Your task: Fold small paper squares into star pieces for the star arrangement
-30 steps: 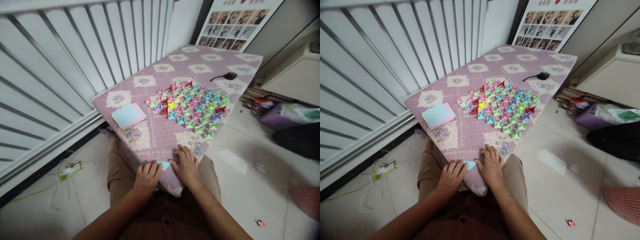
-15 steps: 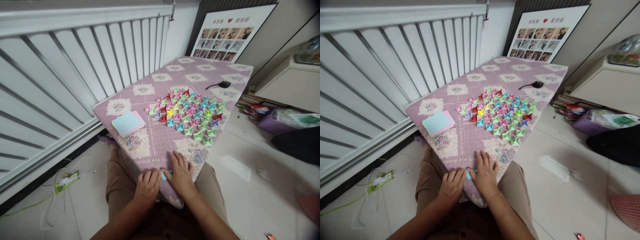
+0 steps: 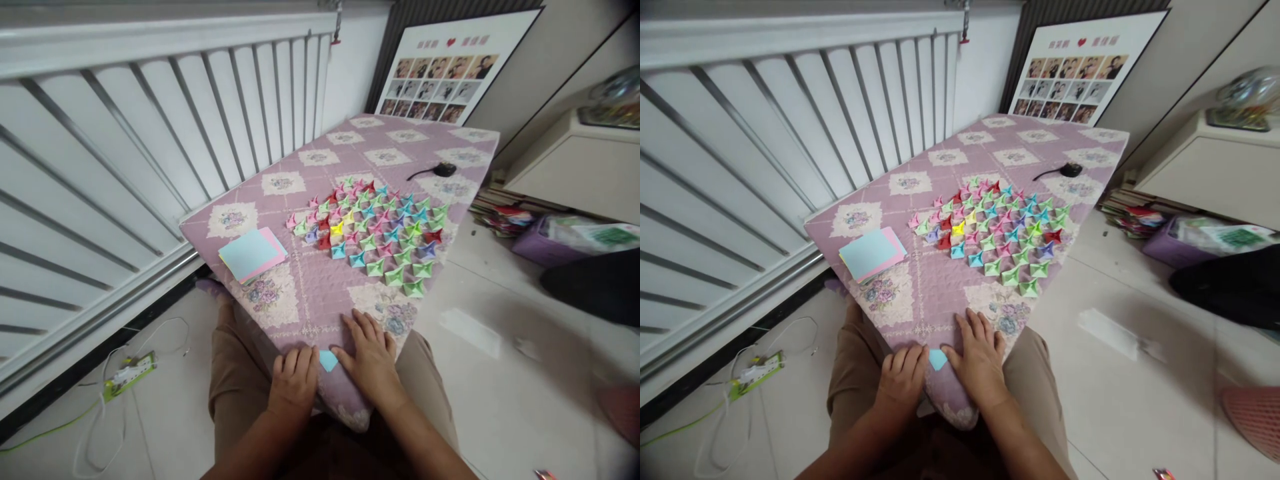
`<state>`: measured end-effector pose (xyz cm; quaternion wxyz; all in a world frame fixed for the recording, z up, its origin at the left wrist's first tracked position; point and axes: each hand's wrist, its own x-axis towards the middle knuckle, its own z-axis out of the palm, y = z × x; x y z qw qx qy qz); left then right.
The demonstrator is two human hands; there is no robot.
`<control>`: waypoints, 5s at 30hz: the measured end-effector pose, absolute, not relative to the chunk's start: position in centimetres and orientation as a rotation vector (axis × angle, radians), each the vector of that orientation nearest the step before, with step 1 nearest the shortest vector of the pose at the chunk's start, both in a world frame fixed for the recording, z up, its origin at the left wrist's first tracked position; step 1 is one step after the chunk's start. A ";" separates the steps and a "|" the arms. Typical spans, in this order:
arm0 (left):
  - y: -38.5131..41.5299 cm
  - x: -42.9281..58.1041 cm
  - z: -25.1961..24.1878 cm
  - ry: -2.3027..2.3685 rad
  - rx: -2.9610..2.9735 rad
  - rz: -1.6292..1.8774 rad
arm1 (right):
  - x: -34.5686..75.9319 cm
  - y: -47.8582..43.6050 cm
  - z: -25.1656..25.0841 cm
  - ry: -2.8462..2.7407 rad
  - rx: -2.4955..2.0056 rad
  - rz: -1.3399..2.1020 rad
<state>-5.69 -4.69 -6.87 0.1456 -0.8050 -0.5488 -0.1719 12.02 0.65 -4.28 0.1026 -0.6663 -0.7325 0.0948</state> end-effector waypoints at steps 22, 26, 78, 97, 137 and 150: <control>-4.4 -6.5 -2.5 -1.879 -2.653 -0.097 | 13.0 -0.9 -4.1 -2.334 -1.218 0.464; -2.6 -6.8 -1.3 -1.977 -2.808 -0.186 | 12.9 -0.7 -3.2 -2.380 -1.260 0.533; -3.3 -4.6 -0.1 -2.841 -2.638 -1.689 | 11.9 -1.5 -0.5 -1.498 -1.297 1.348; -3.9 -4.1 1.5 -3.013 -2.017 -2.533 | 11.4 -2.7 1.4 -1.681 -1.182 1.149; -4.6 -4.6 2.9 -2.412 -2.704 -1.608 | 10.8 -3.8 1.7 -1.980 -1.378 0.910; -5.0 -3.8 2.4 -2.241 -2.613 -1.363 | 10.6 -3.5 1.5 -2.070 -1.382 0.549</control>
